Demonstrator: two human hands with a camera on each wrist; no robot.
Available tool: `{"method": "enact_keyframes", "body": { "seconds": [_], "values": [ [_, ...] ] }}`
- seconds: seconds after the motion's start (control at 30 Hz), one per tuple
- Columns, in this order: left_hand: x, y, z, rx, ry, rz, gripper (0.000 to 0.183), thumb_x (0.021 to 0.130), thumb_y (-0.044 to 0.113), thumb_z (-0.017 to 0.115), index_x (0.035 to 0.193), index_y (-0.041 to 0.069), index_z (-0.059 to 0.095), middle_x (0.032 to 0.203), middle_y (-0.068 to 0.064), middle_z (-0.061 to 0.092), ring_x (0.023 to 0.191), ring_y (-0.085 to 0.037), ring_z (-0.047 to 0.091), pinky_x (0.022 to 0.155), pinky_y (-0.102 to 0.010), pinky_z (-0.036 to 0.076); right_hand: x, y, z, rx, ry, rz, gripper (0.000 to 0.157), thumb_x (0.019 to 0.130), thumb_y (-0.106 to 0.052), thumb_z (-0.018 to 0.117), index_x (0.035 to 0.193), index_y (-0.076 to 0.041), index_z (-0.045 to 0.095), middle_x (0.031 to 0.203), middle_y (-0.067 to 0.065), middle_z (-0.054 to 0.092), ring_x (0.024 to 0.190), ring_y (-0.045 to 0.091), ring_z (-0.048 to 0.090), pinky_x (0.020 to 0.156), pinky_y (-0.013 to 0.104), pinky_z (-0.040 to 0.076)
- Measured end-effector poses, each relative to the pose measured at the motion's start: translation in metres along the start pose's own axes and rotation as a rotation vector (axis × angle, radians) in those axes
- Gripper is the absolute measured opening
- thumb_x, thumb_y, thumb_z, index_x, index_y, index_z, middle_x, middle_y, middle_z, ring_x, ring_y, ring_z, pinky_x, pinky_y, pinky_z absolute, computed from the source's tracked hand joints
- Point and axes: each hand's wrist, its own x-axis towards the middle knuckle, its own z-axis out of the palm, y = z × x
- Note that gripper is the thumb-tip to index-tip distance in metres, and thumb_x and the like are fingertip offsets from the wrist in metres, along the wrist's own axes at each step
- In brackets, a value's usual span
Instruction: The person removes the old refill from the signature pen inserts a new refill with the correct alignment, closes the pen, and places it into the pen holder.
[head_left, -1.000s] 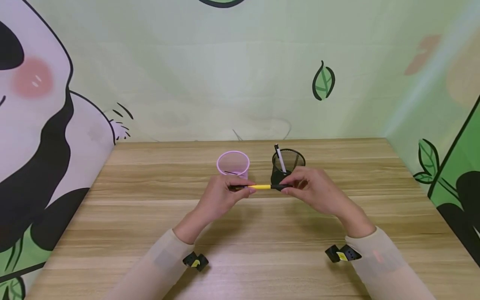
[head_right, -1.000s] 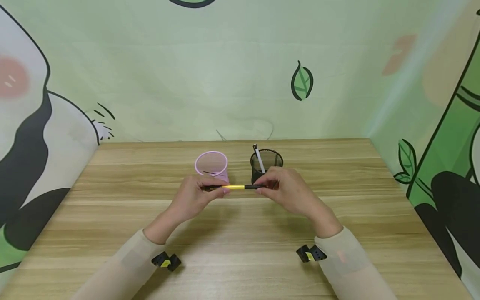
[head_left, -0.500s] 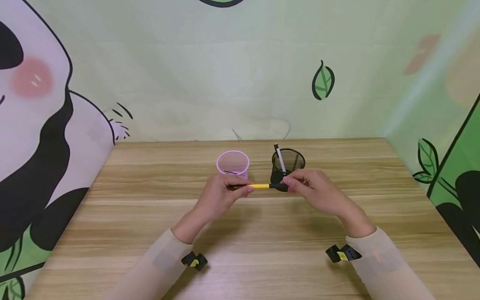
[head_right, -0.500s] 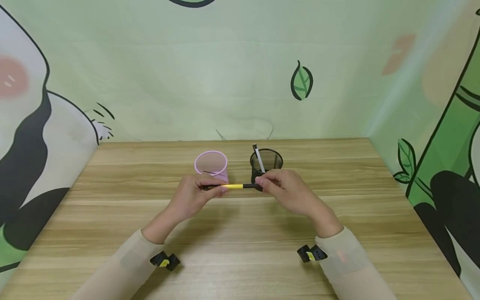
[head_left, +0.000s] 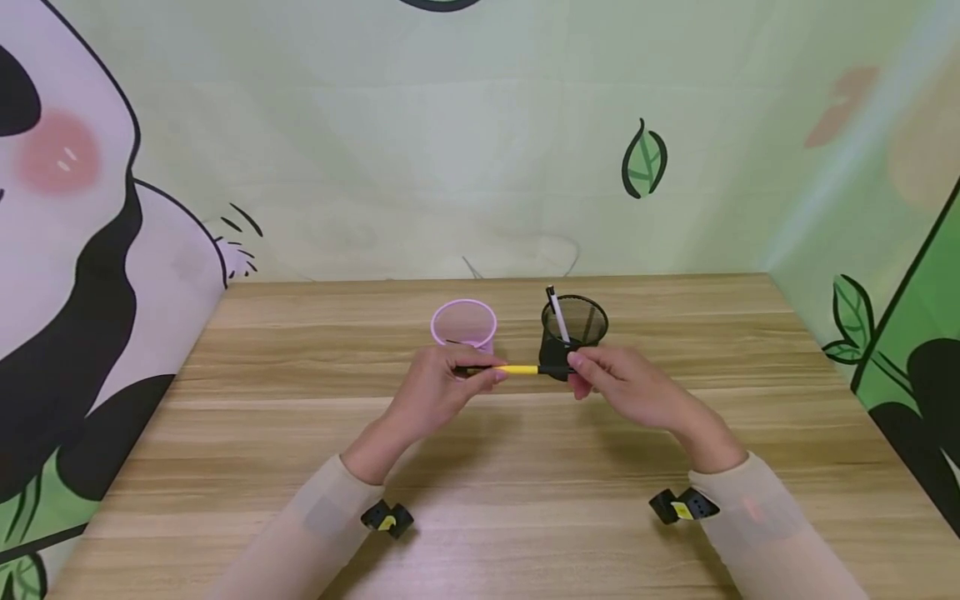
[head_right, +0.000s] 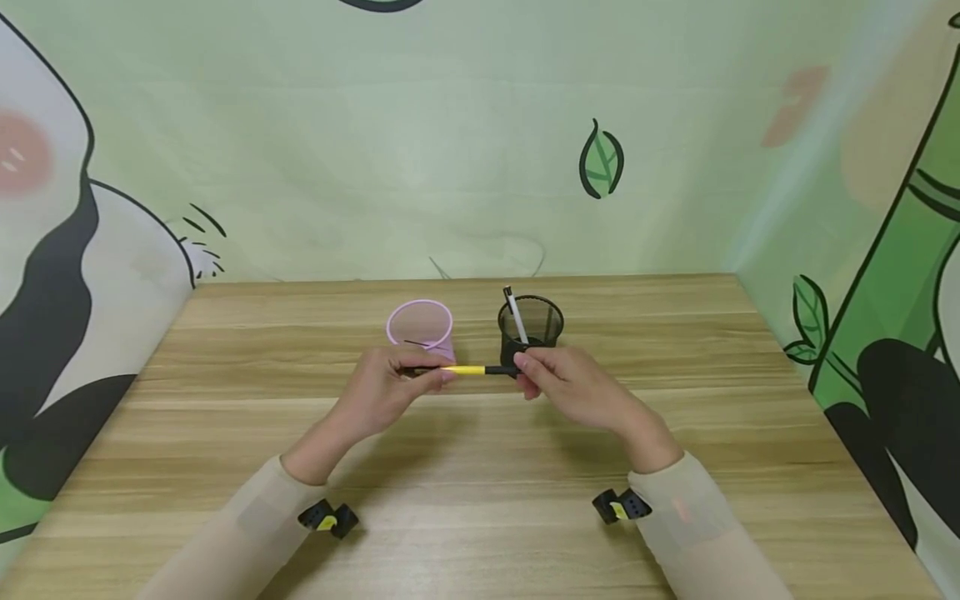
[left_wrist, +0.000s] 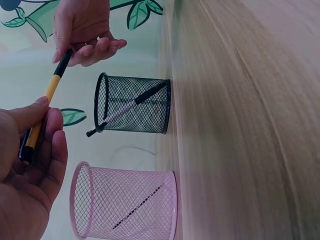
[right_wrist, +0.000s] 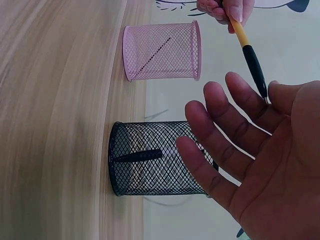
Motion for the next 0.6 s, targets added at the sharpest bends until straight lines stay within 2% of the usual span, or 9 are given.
{"method": "enact_keyframes", "body": {
  "seconds": [0.3,0.6],
  "values": [
    [0.0013,0.0010,-0.0004,0.023,0.007,0.014,0.015,0.093,0.016,0.078,0.105,0.009,0.082,0.096,-0.008,0.079,0.079,-0.008,0.074,0.068,-0.023,0.060,0.0024,0.0002,0.0030,0.006,-0.017,0.007,0.037,0.113,-0.024,0.043,0.086,-0.012,0.065,0.081,-0.001,0.065,0.083,0.018,0.065,0.081,0.040,0.056],
    [0.0020,0.0014,-0.0002,0.017,0.003,0.010,0.015,0.093,0.016,0.078,0.105,0.008,0.082,0.096,-0.008,0.079,0.080,-0.013,0.076,0.069,-0.022,0.060,0.0038,-0.0003,0.0034,0.002,-0.007,-0.007,0.035,0.113,-0.021,0.044,0.085,-0.010,0.063,0.079,0.000,0.064,0.081,0.017,0.062,0.080,0.036,0.055]
  ]
}}
